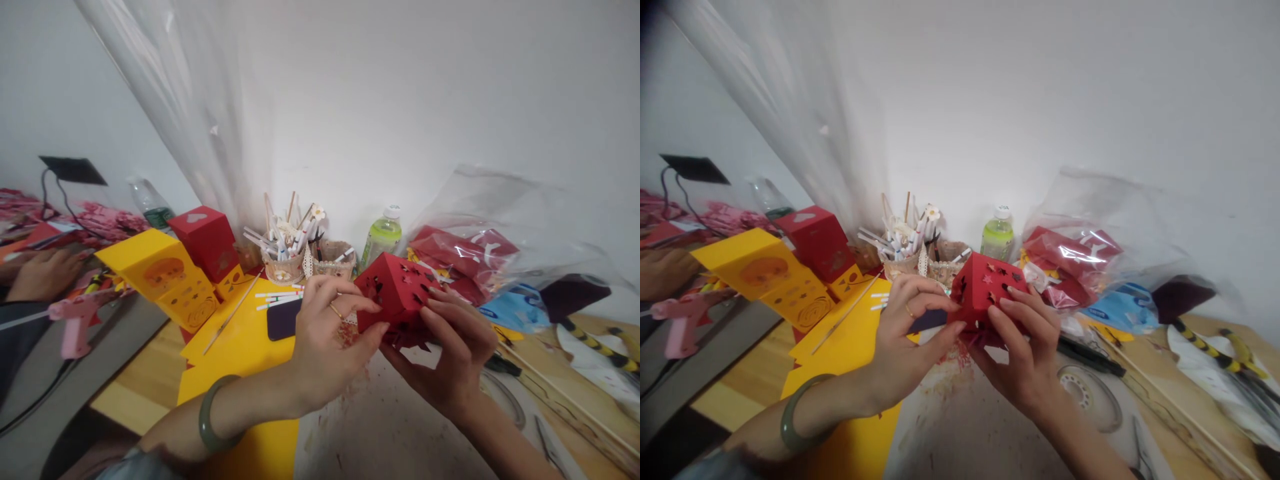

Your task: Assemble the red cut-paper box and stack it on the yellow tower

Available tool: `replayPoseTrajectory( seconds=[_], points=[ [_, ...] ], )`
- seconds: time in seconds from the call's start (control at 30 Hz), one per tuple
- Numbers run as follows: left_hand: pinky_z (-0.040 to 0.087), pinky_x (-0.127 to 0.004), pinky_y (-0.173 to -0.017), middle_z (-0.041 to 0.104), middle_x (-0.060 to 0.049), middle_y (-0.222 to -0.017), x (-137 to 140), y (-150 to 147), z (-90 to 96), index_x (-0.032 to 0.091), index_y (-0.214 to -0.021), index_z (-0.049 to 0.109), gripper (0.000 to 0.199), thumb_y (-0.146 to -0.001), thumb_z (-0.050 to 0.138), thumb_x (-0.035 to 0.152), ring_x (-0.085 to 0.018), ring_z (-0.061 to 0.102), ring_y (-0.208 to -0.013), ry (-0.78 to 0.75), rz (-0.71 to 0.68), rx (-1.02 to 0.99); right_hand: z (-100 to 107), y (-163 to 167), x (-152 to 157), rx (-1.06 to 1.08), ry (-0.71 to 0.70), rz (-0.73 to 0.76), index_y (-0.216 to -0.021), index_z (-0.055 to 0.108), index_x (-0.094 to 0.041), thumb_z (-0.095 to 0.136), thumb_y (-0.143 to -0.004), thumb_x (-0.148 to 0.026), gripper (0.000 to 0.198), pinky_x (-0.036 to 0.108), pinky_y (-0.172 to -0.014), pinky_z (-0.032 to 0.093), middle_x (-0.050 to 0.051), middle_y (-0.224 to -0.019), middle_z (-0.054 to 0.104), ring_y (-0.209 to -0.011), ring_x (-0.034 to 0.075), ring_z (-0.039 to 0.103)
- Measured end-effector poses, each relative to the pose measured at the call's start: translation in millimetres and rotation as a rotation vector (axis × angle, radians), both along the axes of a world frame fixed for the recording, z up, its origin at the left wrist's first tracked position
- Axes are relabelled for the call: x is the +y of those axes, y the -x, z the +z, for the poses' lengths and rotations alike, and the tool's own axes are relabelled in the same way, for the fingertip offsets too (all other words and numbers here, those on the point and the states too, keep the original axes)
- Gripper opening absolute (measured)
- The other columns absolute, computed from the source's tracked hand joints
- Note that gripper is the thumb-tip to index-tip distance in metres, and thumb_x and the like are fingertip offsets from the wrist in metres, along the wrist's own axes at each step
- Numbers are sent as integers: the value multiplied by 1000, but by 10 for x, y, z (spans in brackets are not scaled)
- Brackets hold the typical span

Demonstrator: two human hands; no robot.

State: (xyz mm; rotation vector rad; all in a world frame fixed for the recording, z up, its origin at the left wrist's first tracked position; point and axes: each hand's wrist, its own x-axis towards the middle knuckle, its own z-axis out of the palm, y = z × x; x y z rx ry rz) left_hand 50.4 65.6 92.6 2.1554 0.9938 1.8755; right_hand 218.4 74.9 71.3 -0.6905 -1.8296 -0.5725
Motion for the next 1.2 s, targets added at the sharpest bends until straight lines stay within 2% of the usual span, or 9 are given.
replayPoseTrajectory(
  seconds=[0.13,0.23,0.37,0.5,0.6,0.67,0.83,0.97,1.2],
  points=[
    [45,-33,-76,60,-2,-82,-13,-9,2,20,-81,62,10,-75,70,17,-17,53,-84,13,-2,-22,-18,-1,32,11,-107,-18,-134,43,-21,78,-67,-18,75,56,-88,51,8,-99,50,-97,29,57],
    [45,-32,-75,60,-2,-80,-13,-15,-5,19,-80,62,10,-74,70,15,-17,53,-83,8,-16,-38,-34,-12,30,11,-137,-63,-115,53,-24,76,-69,-22,51,54,-85,53,6,-97,51,-93,27,60],
    [45,-32,-76,60,-1,-79,-9,-13,-7,20,-79,62,10,-75,70,16,-16,53,-82,-3,-47,-52,-41,-29,22,-14,-161,-69,-95,57,-26,76,-69,-19,33,54,-85,53,5,-96,52,-92,26,59],
    [42,-37,-91,58,-3,-96,50,29,-15,23,-87,61,15,-76,70,19,-18,52,-98,67,-129,-44,-27,-37,32,-3,-143,-26,-103,56,-25,79,-66,-20,44,54,-84,53,6,-97,52,-93,27,60],
    [34,-43,-106,43,-8,-132,165,95,-38,26,-117,54,51,-71,75,26,-24,38,-127,209,-308,-92,-21,-39,46,27,-122,37,-127,48,-22,82,-61,-20,74,55,-84,53,7,-100,52,-93,28,60],
    [30,-45,-110,34,-8,-144,249,140,-47,30,-131,45,68,-70,76,27,-26,32,-134,321,-474,-101,-24,-44,54,31,-103,90,-138,39,-20,82,-60,-19,90,56,-86,52,9,-103,50,-95,29,59],
    [36,-44,-105,51,-6,-134,343,187,-11,29,-122,56,53,-73,73,25,-26,49,-123,572,-683,-177,-31,-84,59,38,45,159,-146,26,-21,83,-59,-22,103,55,-92,49,13,-119,44,-111,32,51],
    [42,-41,-97,59,-5,-124,348,168,12,27,-120,57,57,-68,77,23,-24,54,-113,783,-659,-356,8,-127,48,35,205,149,-147,21,-19,83,-59,-36,109,54,-95,44,16,-129,38,-119,34,42],
    [40,-37,-97,60,-4,-124,388,134,-24,26,-114,63,53,-64,79,22,-24,49,-118,885,-660,-489,128,-191,10,-49,350,174,-143,27,-19,74,-71,-38,88,48,-101,37,15,-131,37,-123,31,36]
  ],
)
